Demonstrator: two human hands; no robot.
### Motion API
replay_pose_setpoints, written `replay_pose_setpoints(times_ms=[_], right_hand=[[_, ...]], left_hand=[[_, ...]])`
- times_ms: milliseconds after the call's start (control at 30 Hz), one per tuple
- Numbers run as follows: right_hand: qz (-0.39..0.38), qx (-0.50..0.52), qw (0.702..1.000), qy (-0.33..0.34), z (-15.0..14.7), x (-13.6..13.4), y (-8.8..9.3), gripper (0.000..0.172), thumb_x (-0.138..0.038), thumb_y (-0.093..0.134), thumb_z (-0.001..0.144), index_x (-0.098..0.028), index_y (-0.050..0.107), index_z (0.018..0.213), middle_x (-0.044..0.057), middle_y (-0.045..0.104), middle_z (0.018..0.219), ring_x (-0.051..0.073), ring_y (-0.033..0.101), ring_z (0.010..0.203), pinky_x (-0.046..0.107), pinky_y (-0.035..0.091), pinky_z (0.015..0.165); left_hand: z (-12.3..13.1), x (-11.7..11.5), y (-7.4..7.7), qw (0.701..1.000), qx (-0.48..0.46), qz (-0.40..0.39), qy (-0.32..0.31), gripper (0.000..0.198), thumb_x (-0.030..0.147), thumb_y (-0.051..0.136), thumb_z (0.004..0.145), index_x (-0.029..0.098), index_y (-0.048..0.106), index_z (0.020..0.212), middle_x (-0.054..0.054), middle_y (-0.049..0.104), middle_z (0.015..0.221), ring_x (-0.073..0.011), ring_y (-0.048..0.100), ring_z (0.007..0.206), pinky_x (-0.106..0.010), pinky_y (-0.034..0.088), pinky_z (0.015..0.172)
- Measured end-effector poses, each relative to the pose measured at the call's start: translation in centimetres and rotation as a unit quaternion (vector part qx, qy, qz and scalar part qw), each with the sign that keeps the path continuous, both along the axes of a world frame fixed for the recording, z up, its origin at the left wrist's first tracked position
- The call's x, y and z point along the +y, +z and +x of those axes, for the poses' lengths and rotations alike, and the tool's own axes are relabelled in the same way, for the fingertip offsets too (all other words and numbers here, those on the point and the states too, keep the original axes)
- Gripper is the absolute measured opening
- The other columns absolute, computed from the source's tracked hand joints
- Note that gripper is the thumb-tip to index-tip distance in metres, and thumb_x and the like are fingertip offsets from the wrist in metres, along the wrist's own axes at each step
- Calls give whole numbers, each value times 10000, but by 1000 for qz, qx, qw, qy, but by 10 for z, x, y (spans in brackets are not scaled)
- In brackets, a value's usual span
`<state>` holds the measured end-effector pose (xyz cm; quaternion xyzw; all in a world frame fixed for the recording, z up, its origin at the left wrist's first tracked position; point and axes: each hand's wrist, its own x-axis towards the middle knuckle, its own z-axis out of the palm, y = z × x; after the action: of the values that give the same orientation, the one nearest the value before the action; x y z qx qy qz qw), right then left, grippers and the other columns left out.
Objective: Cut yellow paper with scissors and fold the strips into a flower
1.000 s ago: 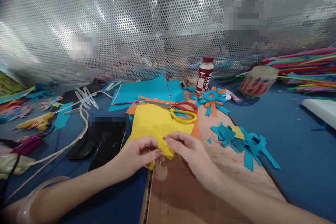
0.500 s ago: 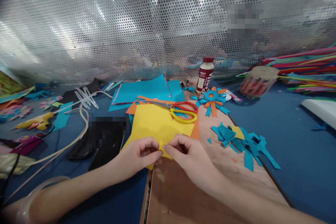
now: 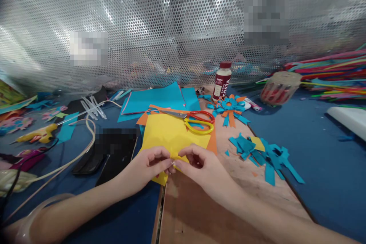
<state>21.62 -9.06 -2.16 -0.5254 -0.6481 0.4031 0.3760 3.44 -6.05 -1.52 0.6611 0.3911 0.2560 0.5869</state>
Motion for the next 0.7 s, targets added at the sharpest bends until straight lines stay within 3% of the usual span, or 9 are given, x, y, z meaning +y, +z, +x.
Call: replay_pose_setpoints(times_ms=[133,200,300,367,467,567,633,700], right_hand=[[184,-134,974,-4,6,-2,-5,144,-261,487,855,-191,590,782,-11,499,641,100,452,558,216,370,498],[309,-236,921,-1,11,-4,-6,178,-199,443,867,-185,600,783,15,564,685,105,499,568,222,384,503],[447,-372,813,12,17,-7,0,278,-157,375,887,-175,612,742,41,607,667,127,550,568,247,388,490],[499,-422,756,38,19,-8,7,306,-114,345,884,-159,627,773,55,612,647,146,567,566,268,396,487],[540,-467,698,62,16,-10,12,328,-61,317,858,-101,642,873,90,632,679,181,592,587,308,435,510],[544,-482,684,56,10,-11,11,307,-124,348,858,-81,644,926,116,642,724,208,605,616,328,454,503],[529,-460,711,44,7,-11,8,286,-198,406,846,-84,641,961,120,639,737,222,608,648,332,462,500],[497,-412,762,48,6,-9,6,275,-220,442,828,-98,638,978,112,638,752,218,608,678,326,478,523]], left_hand=[[1,2,-1,999,-31,-42,4,274,391,580,789,134,549,878,-54,652,800,-113,586,649,-212,418,544],[3,2,0,993,-65,-97,0,361,467,521,811,125,530,926,-82,659,803,-127,599,637,-228,429,530],[5,-2,2,982,-110,-156,11,454,524,482,816,120,496,1024,-104,663,828,-152,626,670,-262,463,567],[6,-4,3,980,-119,-159,18,463,485,571,776,119,483,1046,-88,663,813,-147,631,674,-282,482,625],[7,-6,3,981,-121,-151,21,392,371,677,719,109,511,959,-67,662,789,-138,631,704,-298,488,725],[6,-6,3,983,-125,-135,25,318,303,678,723,111,544,937,-66,666,832,-147,634,784,-299,480,787],[6,-4,2,986,-116,-111,33,281,292,659,736,113,567,932,-67,664,850,-153,632,808,-298,477,796],[5,-1,1,990,-97,-93,52,247,292,641,743,118,584,909,-61,656,852,-153,627,790,-294,481,770]])
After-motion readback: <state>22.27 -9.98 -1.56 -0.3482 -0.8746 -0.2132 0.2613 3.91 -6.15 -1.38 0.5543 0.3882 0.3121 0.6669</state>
